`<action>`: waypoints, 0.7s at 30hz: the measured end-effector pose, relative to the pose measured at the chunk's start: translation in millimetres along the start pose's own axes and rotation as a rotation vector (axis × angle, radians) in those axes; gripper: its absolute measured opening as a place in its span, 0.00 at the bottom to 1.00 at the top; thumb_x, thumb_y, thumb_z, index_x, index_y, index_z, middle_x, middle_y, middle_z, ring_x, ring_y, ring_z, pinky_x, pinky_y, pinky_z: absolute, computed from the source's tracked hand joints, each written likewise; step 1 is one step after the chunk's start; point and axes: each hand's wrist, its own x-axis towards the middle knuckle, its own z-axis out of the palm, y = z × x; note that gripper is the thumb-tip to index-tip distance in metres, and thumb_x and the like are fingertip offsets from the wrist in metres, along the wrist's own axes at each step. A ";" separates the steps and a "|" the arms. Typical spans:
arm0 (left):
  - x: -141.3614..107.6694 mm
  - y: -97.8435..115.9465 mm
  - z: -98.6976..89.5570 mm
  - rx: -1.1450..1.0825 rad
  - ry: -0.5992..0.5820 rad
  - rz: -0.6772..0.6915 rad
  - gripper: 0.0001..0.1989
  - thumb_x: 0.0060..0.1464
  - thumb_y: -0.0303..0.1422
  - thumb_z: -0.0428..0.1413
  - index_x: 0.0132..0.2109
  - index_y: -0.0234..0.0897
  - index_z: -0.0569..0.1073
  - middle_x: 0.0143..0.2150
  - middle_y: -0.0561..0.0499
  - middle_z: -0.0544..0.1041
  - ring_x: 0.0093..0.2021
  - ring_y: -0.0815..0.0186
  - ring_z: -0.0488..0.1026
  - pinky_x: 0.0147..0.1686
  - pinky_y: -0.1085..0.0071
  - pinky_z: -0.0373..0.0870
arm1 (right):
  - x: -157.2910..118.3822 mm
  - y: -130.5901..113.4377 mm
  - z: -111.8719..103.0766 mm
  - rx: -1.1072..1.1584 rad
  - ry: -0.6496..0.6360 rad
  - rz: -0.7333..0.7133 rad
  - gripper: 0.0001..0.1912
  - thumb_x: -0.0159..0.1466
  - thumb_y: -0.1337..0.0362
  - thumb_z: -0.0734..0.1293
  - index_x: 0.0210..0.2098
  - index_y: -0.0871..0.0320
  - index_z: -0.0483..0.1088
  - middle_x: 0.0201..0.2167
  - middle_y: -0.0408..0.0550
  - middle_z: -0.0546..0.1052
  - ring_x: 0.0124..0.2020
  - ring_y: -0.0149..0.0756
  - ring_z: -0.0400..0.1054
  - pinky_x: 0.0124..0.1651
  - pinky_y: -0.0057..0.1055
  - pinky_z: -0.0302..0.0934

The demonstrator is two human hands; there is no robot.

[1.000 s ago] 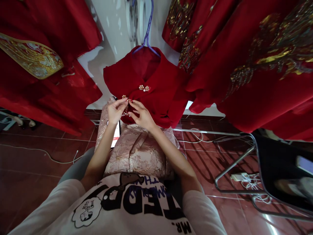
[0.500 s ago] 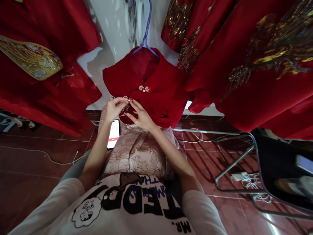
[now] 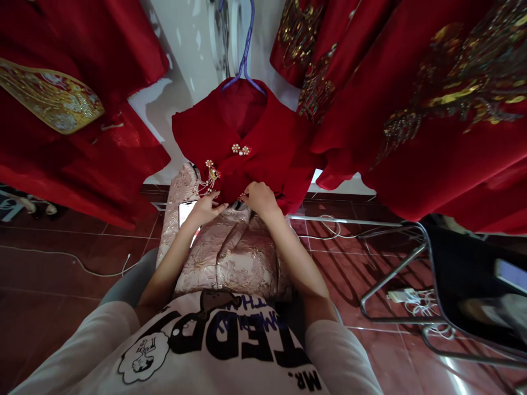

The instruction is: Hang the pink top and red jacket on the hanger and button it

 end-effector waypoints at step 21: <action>11.4 -11.5 3.2 -0.129 0.125 -0.014 0.11 0.48 0.19 0.61 0.40 0.33 0.80 0.45 0.43 0.85 0.44 0.56 0.83 0.52 0.60 0.79 | 10.7 4.5 15.3 0.254 0.006 -0.098 0.07 0.60 0.73 0.72 0.34 0.57 0.71 0.31 0.46 0.83 0.37 0.39 0.80 0.39 0.28 0.68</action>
